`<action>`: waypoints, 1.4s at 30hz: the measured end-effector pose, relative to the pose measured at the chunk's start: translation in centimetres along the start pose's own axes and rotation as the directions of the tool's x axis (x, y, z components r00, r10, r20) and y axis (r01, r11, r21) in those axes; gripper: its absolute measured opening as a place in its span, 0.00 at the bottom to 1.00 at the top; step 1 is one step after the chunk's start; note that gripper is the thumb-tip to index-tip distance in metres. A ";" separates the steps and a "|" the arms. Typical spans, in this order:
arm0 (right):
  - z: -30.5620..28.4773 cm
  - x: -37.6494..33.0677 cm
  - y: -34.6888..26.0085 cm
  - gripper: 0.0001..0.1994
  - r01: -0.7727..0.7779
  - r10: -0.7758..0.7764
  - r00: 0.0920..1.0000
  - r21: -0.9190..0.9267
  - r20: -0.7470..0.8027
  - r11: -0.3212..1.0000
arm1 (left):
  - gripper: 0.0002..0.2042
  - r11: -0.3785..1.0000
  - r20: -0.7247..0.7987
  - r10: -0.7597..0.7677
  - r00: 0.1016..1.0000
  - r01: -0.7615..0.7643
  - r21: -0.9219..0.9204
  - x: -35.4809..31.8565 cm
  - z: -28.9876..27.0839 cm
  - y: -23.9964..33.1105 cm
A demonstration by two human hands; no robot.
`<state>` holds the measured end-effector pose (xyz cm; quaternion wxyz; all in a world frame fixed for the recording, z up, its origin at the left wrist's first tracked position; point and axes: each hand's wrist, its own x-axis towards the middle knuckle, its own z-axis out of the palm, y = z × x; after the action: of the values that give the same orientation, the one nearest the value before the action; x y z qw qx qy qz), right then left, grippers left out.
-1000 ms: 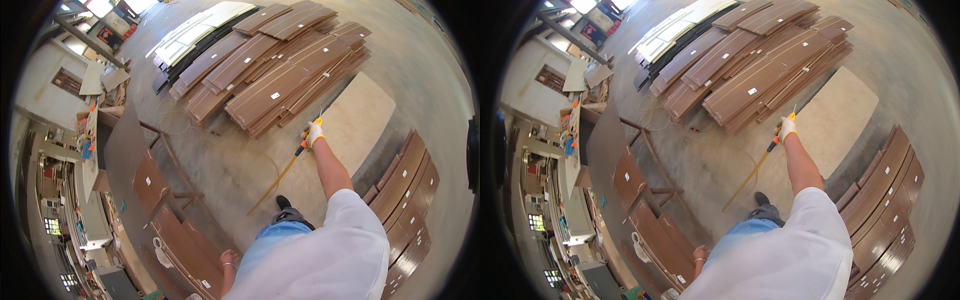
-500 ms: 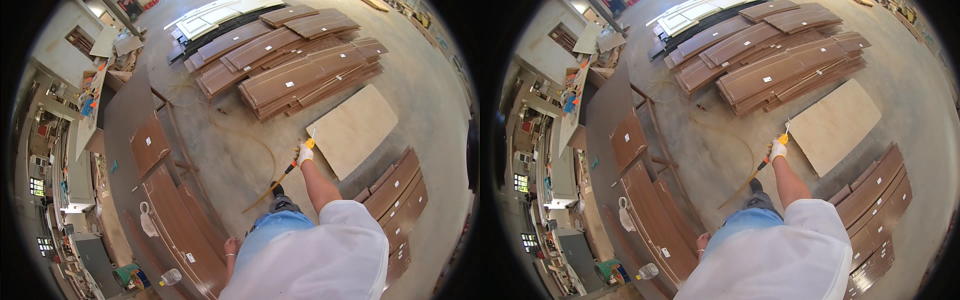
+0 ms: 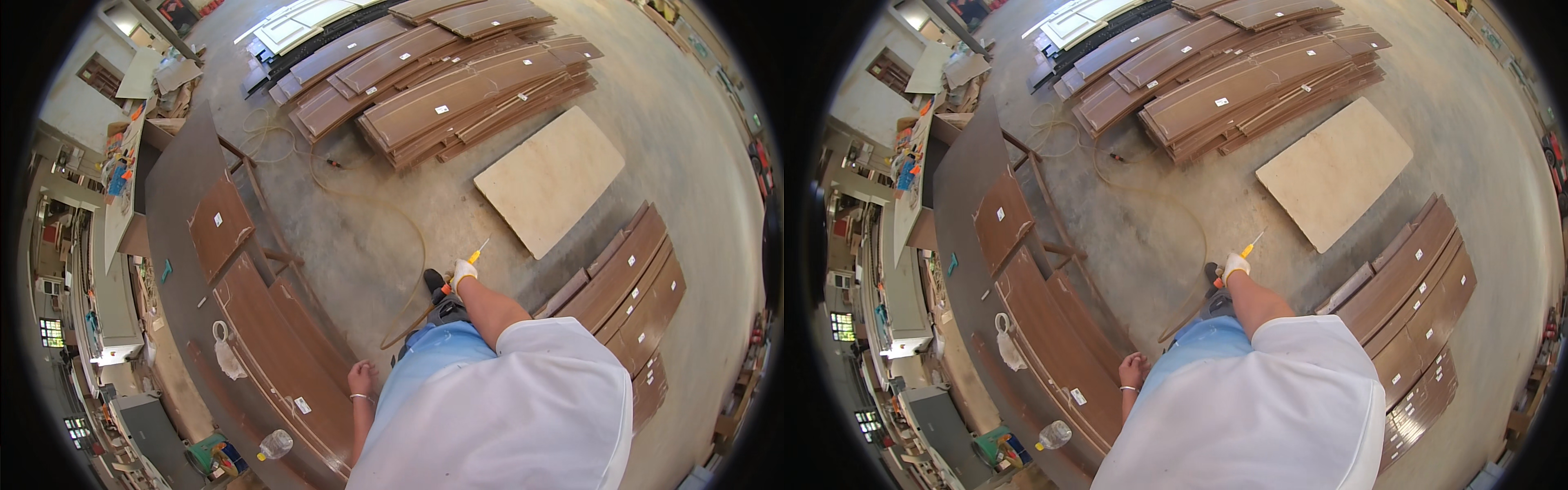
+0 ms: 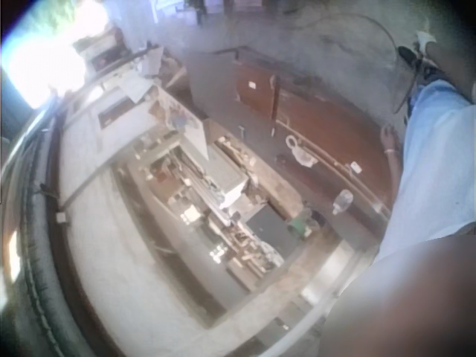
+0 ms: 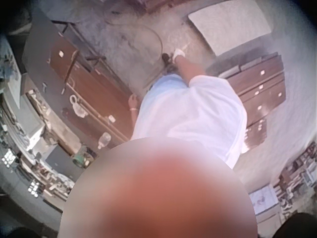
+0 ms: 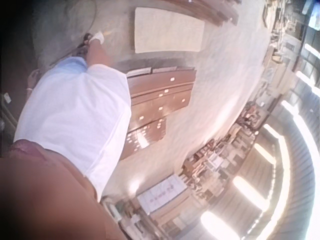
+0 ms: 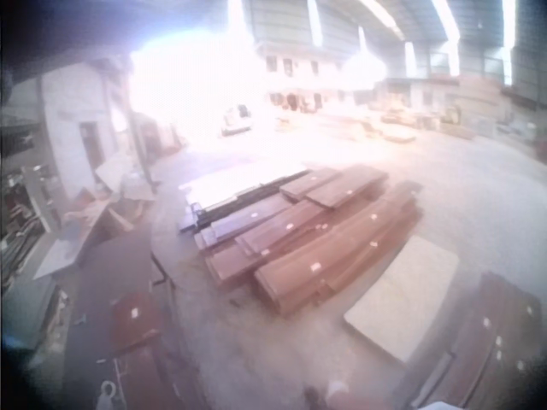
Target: The person wipes several brown wooden panels and trim pieces with a cloth on a workbench in a workshop. They pick up each piece, wipe it, and place it back on the bench or nearby stacks.
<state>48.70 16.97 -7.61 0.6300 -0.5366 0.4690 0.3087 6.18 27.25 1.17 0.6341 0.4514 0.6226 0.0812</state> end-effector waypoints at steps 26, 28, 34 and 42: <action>0.4 1.3 1.4 0.10 0.007 -0.001 0.987 -0.041 0.161 0.999 | 0.09 0.995 0.000 0.030 1.000 -0.030 -0.092 -0.3 -1.7 -3.3; 1.8 1.7 3.8 0.12 0.002 0.001 0.995 -0.034 0.100 0.999 | 0.09 0.999 -0.025 -0.018 1.000 0.017 -0.042 -1.9 -1.8 -3.0; 3.8 2.9 6.7 0.21 0.074 -0.076 0.981 0.020 0.178 0.997 | 0.07 0.981 -0.068 -0.018 0.997 0.005 -0.192 -6.1 -1.2 -2.6; 8.2 -5.5 -2.0 0.33 0.141 -0.268 0.814 0.272 0.515 0.952 | 0.08 0.999 -0.041 0.008 0.999 -0.010 -0.046 -5.2 -0.9 -3.9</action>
<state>50.56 25.06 -1.96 0.8226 -0.4001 0.2406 0.3246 2.48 21.98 2.38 0.6311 0.4375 0.6314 0.1077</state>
